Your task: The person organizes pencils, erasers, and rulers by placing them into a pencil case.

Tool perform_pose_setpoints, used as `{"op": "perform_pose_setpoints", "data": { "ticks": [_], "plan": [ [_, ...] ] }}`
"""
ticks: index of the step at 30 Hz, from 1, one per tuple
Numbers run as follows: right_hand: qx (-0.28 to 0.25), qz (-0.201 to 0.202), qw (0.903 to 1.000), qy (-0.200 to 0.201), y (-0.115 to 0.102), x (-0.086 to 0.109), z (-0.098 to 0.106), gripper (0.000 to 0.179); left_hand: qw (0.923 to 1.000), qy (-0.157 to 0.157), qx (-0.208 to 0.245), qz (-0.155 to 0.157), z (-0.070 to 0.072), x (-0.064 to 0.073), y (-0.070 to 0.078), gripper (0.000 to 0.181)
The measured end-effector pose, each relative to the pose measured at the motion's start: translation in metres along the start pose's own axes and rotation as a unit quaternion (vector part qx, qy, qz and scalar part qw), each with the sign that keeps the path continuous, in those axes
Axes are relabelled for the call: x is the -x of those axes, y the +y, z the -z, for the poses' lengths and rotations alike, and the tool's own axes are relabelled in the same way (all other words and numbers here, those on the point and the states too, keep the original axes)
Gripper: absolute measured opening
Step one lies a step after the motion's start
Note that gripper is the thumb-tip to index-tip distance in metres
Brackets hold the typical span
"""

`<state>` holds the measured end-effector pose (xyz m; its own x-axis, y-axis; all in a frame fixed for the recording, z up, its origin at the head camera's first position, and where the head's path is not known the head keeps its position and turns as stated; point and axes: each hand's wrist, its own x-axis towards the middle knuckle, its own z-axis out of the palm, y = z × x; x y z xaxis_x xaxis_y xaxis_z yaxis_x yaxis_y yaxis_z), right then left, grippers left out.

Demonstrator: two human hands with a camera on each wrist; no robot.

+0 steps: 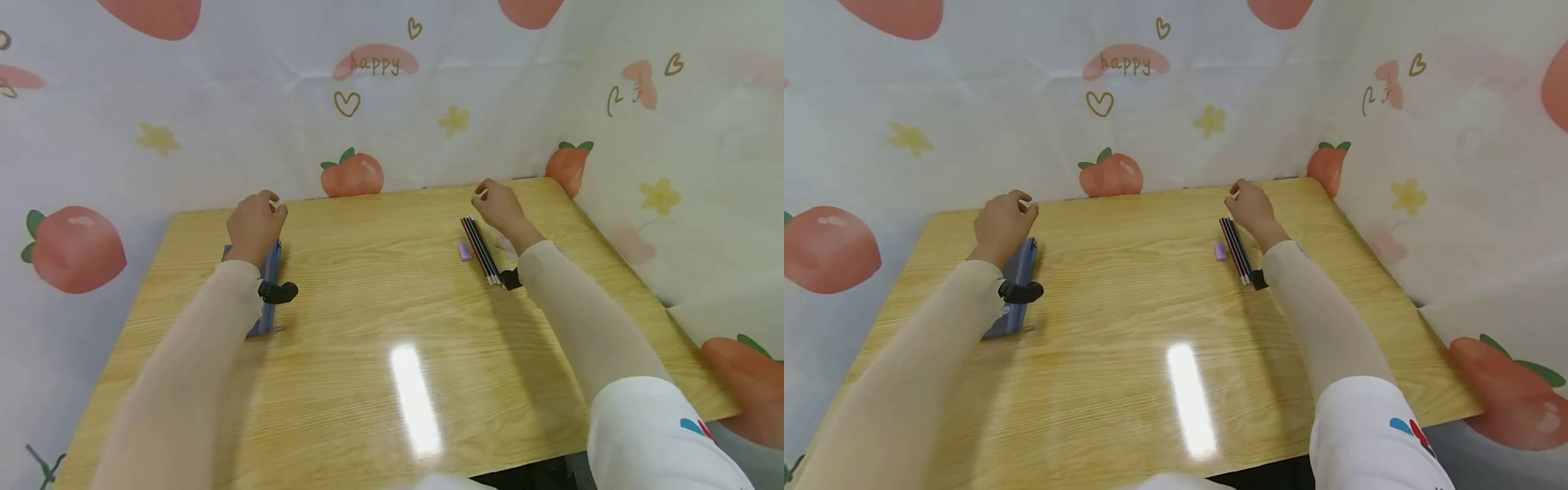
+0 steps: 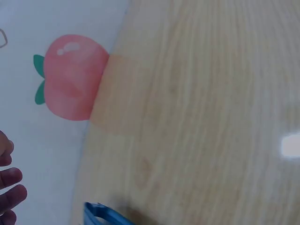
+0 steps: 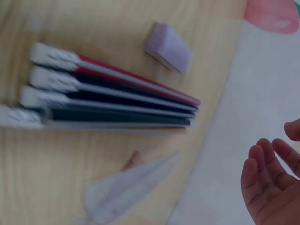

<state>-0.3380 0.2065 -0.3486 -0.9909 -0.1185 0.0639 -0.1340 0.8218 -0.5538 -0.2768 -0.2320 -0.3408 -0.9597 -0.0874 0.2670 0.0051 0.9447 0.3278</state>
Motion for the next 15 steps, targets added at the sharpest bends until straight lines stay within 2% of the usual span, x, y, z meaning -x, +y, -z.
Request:
{"op": "perform_pose_setpoints", "data": {
  "ticks": [5,10,15],
  "plan": [
    [-0.014,-0.013,0.9998,-0.007,0.015,0.019,-0.014,0.028,0.9994,0.024,0.022,0.010,-0.016,0.019,-0.006,0.035],
    [0.008,-0.025,0.9996,-0.002,0.029,0.034,-0.026,0.024,0.9987,0.018,0.034,0.035,-0.025,0.039,-0.013,0.037],
    [0.004,-0.030,0.9994,-0.015,0.035,0.045,-0.032,0.023,0.9961,0.008,0.028,0.083,-0.025,0.057,-0.021,0.037]
  ]
}}
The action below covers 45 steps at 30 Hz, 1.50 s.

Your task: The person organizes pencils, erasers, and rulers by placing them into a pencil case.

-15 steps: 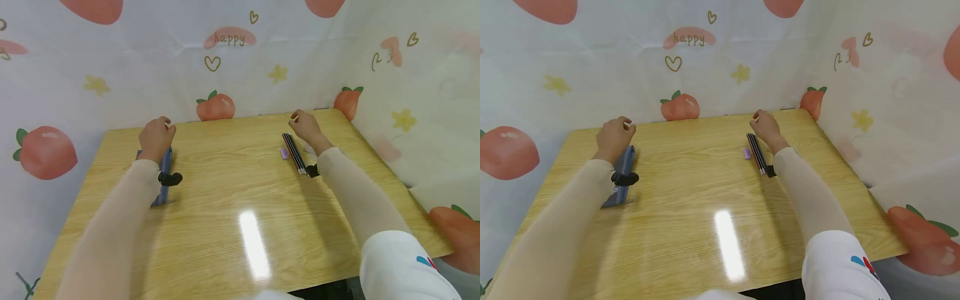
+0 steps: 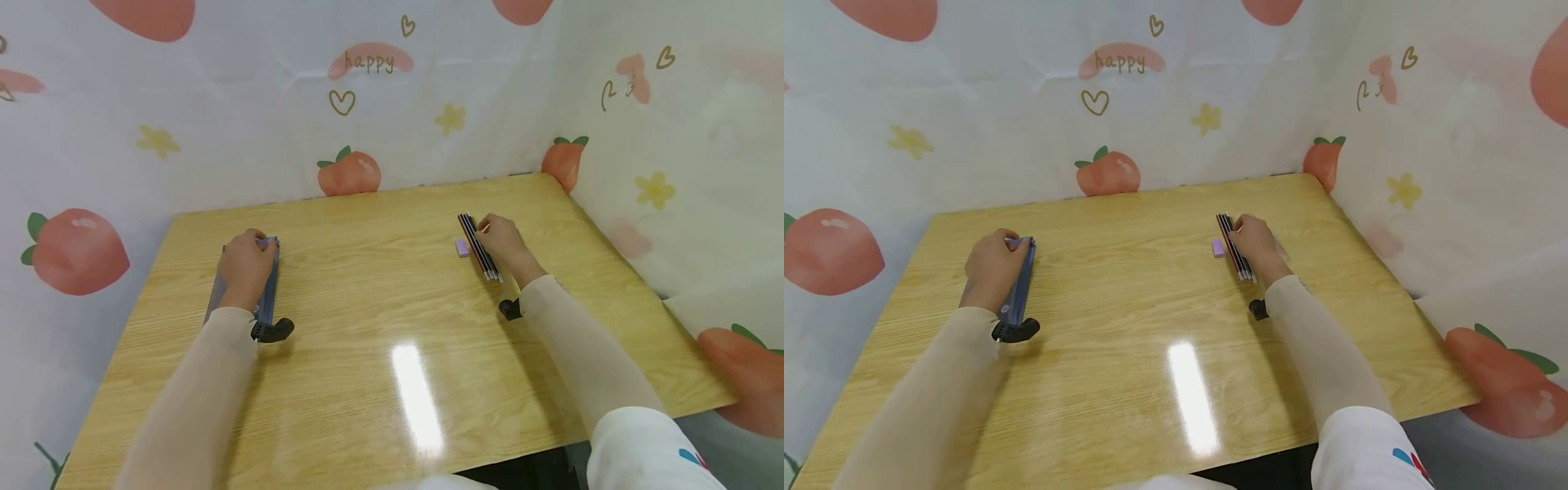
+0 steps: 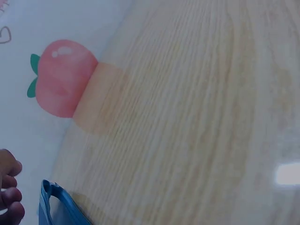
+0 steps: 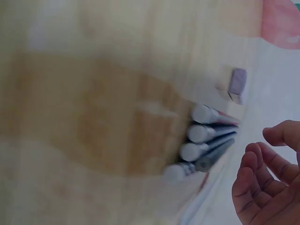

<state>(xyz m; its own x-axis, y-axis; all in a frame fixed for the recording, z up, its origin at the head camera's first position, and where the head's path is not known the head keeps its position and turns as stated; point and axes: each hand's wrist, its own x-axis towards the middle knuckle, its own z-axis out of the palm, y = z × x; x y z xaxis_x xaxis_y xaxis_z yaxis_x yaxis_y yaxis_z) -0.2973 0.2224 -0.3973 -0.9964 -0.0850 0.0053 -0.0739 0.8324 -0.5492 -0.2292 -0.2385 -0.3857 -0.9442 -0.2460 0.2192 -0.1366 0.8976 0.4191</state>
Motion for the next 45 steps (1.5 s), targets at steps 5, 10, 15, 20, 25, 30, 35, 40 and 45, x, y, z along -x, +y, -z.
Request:
{"op": "perform_pose_setpoints", "data": {
  "ticks": [5,10,15,20,25,30,35,40,45],
  "plan": [
    [0.011,-0.001,0.9999,-0.011,0.004,0.003,-0.007,0.025,0.9986,-0.026,-0.029,0.035,-0.001,0.013,-0.009,0.040],
    [0.013,-0.005,0.9999,-0.008,0.006,0.003,-0.013,0.027,0.9988,-0.023,-0.034,0.027,-0.007,0.023,-0.016,0.041],
    [0.027,-0.004,0.9996,0.003,0.006,0.003,-0.015,0.024,0.9990,-0.020,-0.028,0.027,-0.015,0.027,-0.023,0.040],
    [0.041,0.001,0.9990,0.016,0.004,0.001,-0.017,0.021,0.9987,-0.021,-0.031,0.033,-0.019,0.029,-0.024,0.038],
    [0.040,-0.007,0.9991,0.015,0.002,0.000,-0.017,0.019,0.9987,-0.010,-0.045,0.025,-0.020,0.030,-0.024,0.031],
    [0.049,-0.012,0.9987,0.010,0.002,0.002,-0.015,0.019,0.9989,0.004,-0.045,0.012,-0.023,0.030,-0.025,0.029],
    [0.062,-0.019,0.9979,0.008,0.002,0.004,-0.014,0.020,0.9987,0.001,-0.050,0.009,-0.025,0.029,-0.025,0.032],
    [0.068,-0.021,0.9974,0.008,0.002,0.004,-0.013,0.019,0.9983,0.012,-0.057,-0.005,-0.025,0.027,-0.024,0.024],
    [0.078,-0.022,0.9967,0.006,0.001,0.005,-0.011,0.019,0.9976,0.020,-0.063,-0.020,-0.026,0.025,-0.024,0.014]
  ]
}}
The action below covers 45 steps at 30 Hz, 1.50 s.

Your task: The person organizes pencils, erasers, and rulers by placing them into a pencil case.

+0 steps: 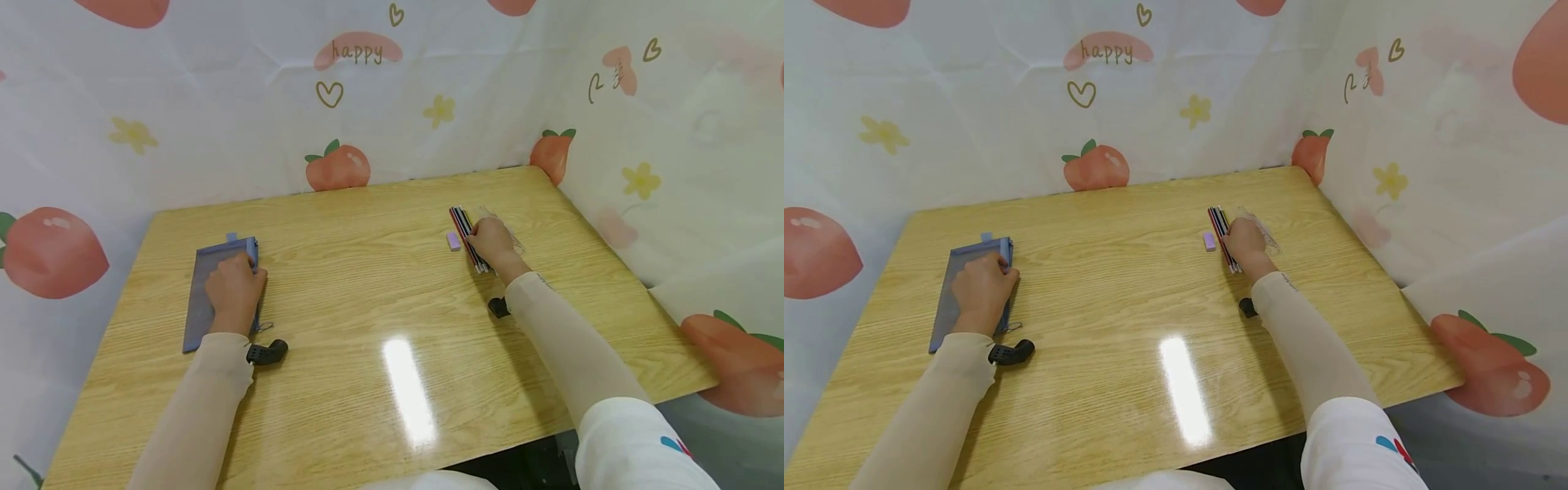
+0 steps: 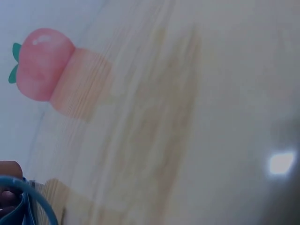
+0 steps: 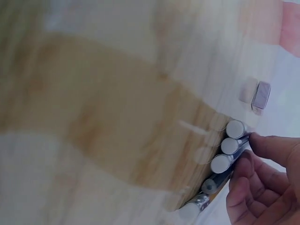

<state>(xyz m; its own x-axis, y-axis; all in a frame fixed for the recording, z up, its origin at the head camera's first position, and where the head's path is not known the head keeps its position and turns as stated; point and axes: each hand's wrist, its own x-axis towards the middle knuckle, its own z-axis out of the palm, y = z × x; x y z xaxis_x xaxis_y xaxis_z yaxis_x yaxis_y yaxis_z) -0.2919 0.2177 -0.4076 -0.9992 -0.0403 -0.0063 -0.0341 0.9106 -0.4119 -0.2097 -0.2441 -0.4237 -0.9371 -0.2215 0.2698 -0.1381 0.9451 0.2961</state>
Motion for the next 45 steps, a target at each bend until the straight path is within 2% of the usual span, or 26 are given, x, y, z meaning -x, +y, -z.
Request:
{"op": "perform_pose_setpoints", "data": {
  "ticks": [7,13,19,22,26,34,45],
  "plan": [
    [0.008,-0.006,0.9999,-0.008,0.000,-0.003,-0.002,0.019,0.9996,0.007,0.024,0.014,0.000,0.001,-0.001,0.014],
    [0.013,-0.015,0.9996,-0.021,-0.001,-0.003,0.001,0.021,0.9990,0.009,0.037,0.023,0.000,0.001,0.002,0.021],
    [0.019,-0.021,0.9994,-0.018,-0.002,-0.002,0.006,0.022,0.9969,0.039,0.066,0.019,-0.001,-0.001,0.008,0.016],
    [0.019,-0.026,0.9993,-0.017,-0.002,-0.003,0.006,0.033,0.9948,0.062,0.080,0.013,-0.001,-0.001,0.010,0.013],
    [0.016,-0.044,0.9987,-0.018,-0.003,-0.005,0.005,0.044,0.9939,0.067,0.086,0.011,0.000,-0.001,0.014,0.013],
    [0.005,-0.094,0.9950,-0.031,-0.010,-0.008,0.002,0.033,0.9926,0.052,0.107,0.022,0.003,0.002,0.020,0.014],
    [0.002,-0.102,0.9942,-0.034,-0.014,-0.009,0.003,0.024,0.9909,0.073,0.111,0.021,0.003,0.004,0.025,0.015]
  ]
}}
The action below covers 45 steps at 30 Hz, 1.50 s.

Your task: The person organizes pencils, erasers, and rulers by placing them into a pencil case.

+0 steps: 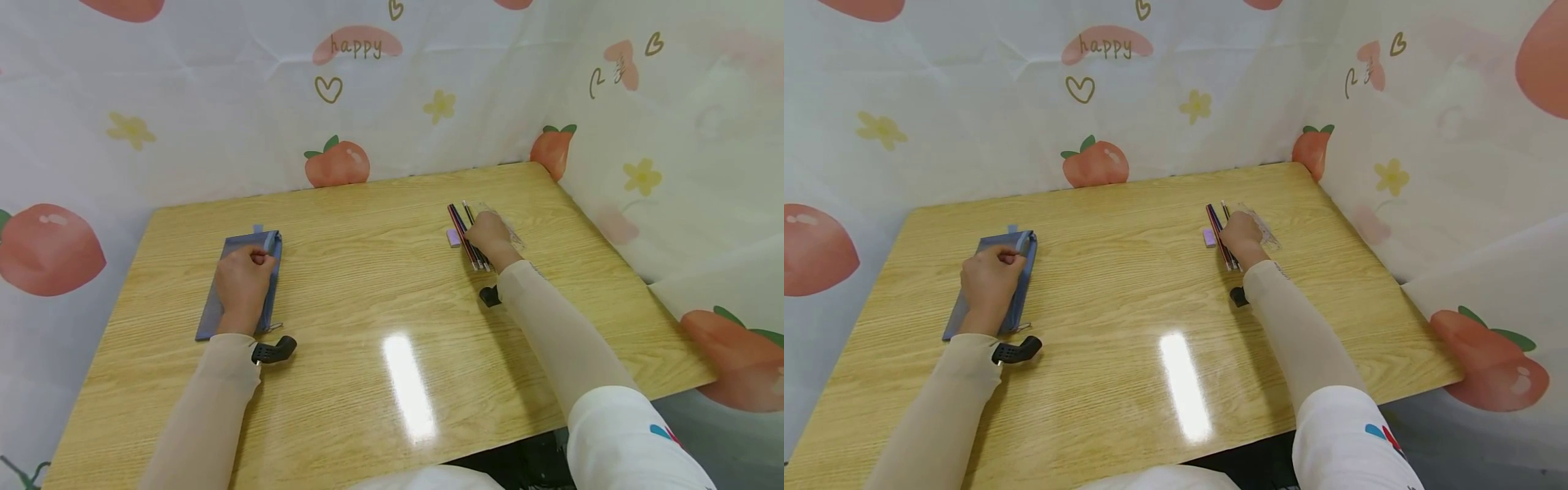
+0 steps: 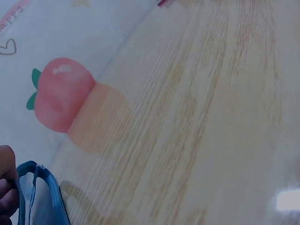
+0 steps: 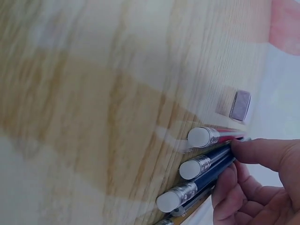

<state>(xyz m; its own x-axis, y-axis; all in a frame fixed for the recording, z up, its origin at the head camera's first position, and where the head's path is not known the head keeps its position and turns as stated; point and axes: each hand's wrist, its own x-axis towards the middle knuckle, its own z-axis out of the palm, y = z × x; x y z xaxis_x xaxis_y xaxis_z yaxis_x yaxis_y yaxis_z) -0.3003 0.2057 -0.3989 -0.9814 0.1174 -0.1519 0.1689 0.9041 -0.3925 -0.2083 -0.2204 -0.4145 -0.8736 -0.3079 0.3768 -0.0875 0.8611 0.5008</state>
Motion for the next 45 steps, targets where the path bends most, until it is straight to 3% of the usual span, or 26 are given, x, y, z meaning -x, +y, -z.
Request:
{"op": "perform_pose_setpoints", "data": {
  "ticks": [4,11,17,21,25,31,34,41,45],
  "plan": [
    [-0.006,0.000,1.0000,0.005,0.002,-0.001,-0.001,0.022,1.0000,0.002,0.007,0.001,0.000,0.000,0.002,0.015],
    [-0.020,0.019,0.9996,0.004,0.008,-0.004,-0.004,0.040,0.9997,-0.007,0.019,0.015,0.000,0.002,0.008,0.016],
    [-0.049,0.039,0.9978,0.021,0.011,0.001,0.003,0.027,0.9988,-0.022,0.034,0.026,-0.001,0.005,0.013,0.017],
    [-0.104,0.038,0.9934,0.029,0.012,0.005,0.006,0.020,0.9985,-0.021,0.041,0.030,-0.003,0.005,0.015,0.017],
    [-0.180,0.042,0.9827,0.018,0.010,0.009,0.009,0.019,0.9976,-0.010,0.058,0.035,-0.006,0.006,0.018,0.017],
    [-0.290,0.010,0.9565,-0.025,0.001,0.012,0.011,0.028,0.9952,-0.005,0.088,0.041,-0.009,0.005,0.027,0.017],
    [-0.309,-0.004,0.9502,-0.037,-0.005,0.013,0.010,0.031,0.9943,-0.010,0.096,0.044,-0.010,0.005,0.031,0.018],
    [-0.370,-0.017,0.9243,-0.090,-0.018,0.016,0.001,0.035,0.9899,-0.019,0.129,0.055,-0.012,0.007,0.040,0.017],
    [-0.383,-0.015,0.9172,-0.110,-0.023,0.020,-0.004,0.036,0.9865,-0.028,0.149,0.061,-0.011,0.008,0.045,0.017]
  ]
}}
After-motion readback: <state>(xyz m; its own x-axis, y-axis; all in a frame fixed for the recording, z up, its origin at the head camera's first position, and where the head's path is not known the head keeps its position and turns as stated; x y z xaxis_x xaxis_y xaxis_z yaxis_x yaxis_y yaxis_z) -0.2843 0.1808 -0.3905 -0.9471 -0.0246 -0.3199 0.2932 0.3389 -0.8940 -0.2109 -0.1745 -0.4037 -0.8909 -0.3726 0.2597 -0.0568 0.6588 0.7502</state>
